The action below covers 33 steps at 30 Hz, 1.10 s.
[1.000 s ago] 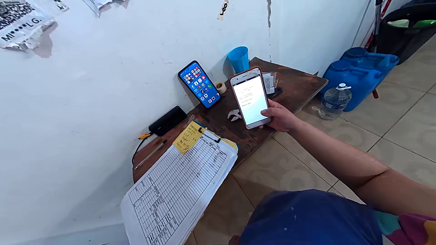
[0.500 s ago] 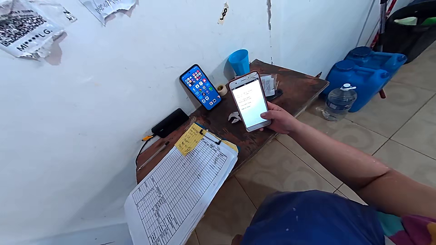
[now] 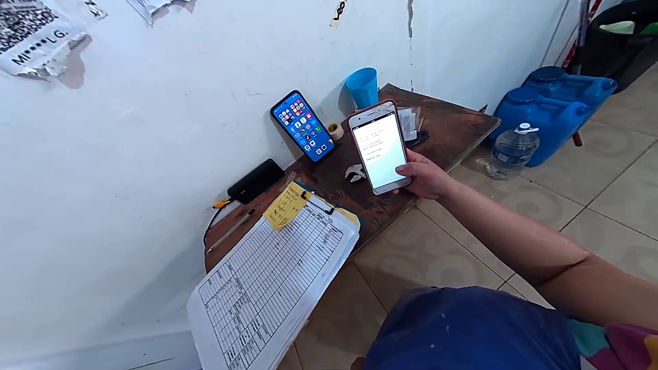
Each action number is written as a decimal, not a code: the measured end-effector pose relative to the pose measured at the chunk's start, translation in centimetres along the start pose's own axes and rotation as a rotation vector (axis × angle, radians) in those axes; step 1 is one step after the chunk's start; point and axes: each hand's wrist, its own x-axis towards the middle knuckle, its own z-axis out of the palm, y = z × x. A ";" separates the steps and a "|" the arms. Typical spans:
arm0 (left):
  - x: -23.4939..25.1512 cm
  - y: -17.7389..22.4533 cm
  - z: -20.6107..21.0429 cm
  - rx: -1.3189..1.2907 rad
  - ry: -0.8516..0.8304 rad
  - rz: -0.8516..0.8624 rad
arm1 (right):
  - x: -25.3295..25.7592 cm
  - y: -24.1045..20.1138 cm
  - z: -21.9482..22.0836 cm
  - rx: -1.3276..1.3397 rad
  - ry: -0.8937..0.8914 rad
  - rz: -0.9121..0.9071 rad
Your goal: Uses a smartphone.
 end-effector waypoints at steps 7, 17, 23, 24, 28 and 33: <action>0.4 0.1 -0.4 0.028 0.011 0.049 | -0.1 -0.1 0.1 0.004 0.013 0.002; -1.7 2.5 -1.6 0.080 -0.009 -0.024 | 0.0 0.0 -0.1 -0.006 0.006 0.011; -0.7 2.3 -1.0 0.092 -0.008 0.034 | 0.0 0.1 -0.2 -0.004 -0.022 0.018; -1.0 2.4 -1.0 0.093 0.000 0.059 | 0.0 0.0 -0.1 -0.004 -0.020 0.023; -3.7 4.0 -1.4 0.085 0.047 0.103 | 0.0 -0.1 0.1 0.000 -0.018 0.044; -1.8 3.6 -0.9 0.110 0.091 0.098 | 0.0 -0.2 0.0 0.016 -0.060 0.051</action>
